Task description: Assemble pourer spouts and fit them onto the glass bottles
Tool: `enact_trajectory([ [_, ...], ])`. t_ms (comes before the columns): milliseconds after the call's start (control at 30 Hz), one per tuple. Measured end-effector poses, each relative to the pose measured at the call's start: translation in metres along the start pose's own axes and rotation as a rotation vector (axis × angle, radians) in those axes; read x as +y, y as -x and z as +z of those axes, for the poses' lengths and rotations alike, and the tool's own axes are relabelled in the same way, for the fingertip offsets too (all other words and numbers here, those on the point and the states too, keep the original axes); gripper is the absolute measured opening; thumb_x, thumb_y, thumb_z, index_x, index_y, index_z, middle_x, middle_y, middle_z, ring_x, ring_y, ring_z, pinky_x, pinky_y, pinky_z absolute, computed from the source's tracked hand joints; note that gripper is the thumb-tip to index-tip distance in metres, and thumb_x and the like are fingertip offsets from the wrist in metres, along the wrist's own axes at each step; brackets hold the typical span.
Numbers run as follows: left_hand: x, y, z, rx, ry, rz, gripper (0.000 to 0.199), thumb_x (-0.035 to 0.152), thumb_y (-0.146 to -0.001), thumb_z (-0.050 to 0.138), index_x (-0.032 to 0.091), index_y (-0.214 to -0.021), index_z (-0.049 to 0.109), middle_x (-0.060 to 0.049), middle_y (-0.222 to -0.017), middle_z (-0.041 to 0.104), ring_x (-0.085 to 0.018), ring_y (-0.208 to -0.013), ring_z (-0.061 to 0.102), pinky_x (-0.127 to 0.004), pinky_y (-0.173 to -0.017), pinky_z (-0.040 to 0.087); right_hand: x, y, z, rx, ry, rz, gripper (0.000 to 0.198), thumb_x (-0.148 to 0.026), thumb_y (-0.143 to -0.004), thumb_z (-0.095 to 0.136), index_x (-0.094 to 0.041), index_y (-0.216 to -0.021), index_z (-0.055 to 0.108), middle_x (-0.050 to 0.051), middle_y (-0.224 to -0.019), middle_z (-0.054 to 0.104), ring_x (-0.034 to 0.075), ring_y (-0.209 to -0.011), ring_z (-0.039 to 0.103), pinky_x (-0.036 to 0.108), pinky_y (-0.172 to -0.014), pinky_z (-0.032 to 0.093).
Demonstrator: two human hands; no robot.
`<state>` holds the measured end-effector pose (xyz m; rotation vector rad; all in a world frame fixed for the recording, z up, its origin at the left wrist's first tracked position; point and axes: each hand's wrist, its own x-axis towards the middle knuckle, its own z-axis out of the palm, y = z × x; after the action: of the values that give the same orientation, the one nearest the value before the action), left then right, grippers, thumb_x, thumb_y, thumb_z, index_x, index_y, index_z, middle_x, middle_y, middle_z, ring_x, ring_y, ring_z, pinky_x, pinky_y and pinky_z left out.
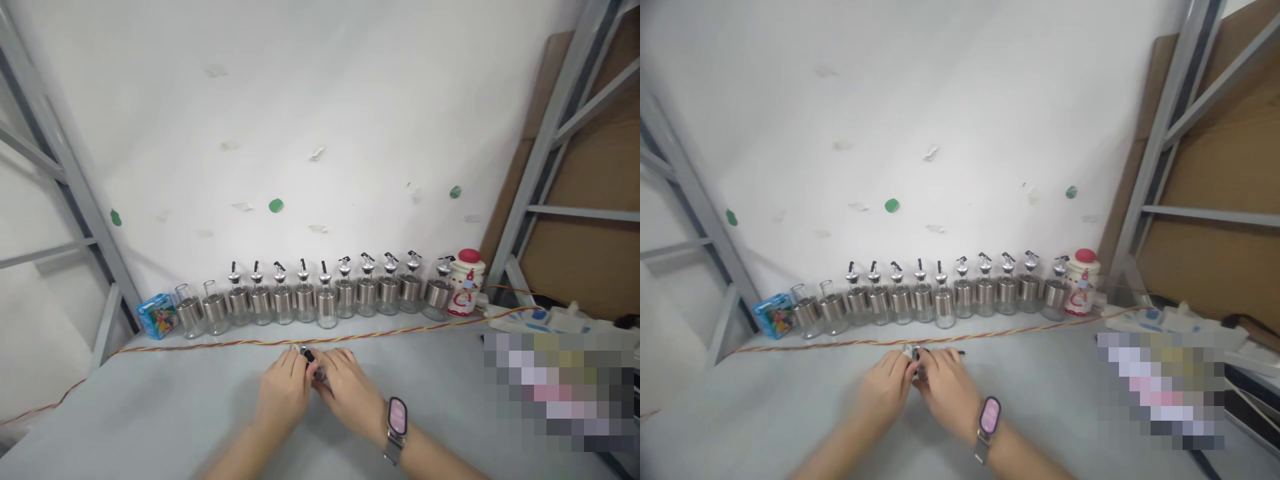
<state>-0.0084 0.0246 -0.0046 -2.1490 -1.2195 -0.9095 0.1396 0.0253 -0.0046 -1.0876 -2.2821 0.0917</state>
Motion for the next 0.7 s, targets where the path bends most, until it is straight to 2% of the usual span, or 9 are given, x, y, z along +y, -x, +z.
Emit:
enact_trajectory([
  [133, 0.004, -0.003, -0.001, 0.034, 0.016, -0.066, 0.034, 0.020, -0.089, 0.026, 0.019, -0.062, 0.047, -0.001, -0.055, 0.053, -0.014, -0.051, 0.054, -0.025, -0.048, 0.040, -0.005, 0.001, -0.001, -0.007, -0.127, 0.069, 0.031, -0.010, -0.080, 0.046, -0.015, -0.111, 0.051, 0.009, -0.098, 0.059, 0.023, -0.093, 0.052, 0.038, -0.083, 0.041],
  [367, 0.000, -0.006, -0.004, 0.006, 0.049, -0.081, 0.034, 0.022, -0.089, 0.025, 0.020, -0.064, 0.048, -0.001, -0.053, 0.055, -0.014, -0.050, 0.056, -0.025, -0.046, 0.040, -0.012, 0.002, -0.002, 0.026, -0.498, 0.196, 0.026, -0.013, -0.078, 0.049, -0.020, -0.103, 0.056, 0.006, -0.099, 0.061, 0.018, -0.093, 0.054, 0.029, -0.083, 0.042],
  [700, -0.001, 0.004, 0.009, -0.132, 0.302, -0.332, 0.034, 0.025, -0.089, 0.026, 0.019, -0.072, 0.055, -0.002, -0.060, 0.063, -0.016, -0.056, 0.060, -0.025, -0.049, 0.043, -0.009, 0.003, 0.000, 0.026, -0.604, 0.237, 0.022, -0.017, -0.076, 0.052, -0.019, -0.097, 0.060, 0.005, -0.095, 0.063, 0.018, -0.087, 0.056, 0.028, -0.079, 0.041],
])
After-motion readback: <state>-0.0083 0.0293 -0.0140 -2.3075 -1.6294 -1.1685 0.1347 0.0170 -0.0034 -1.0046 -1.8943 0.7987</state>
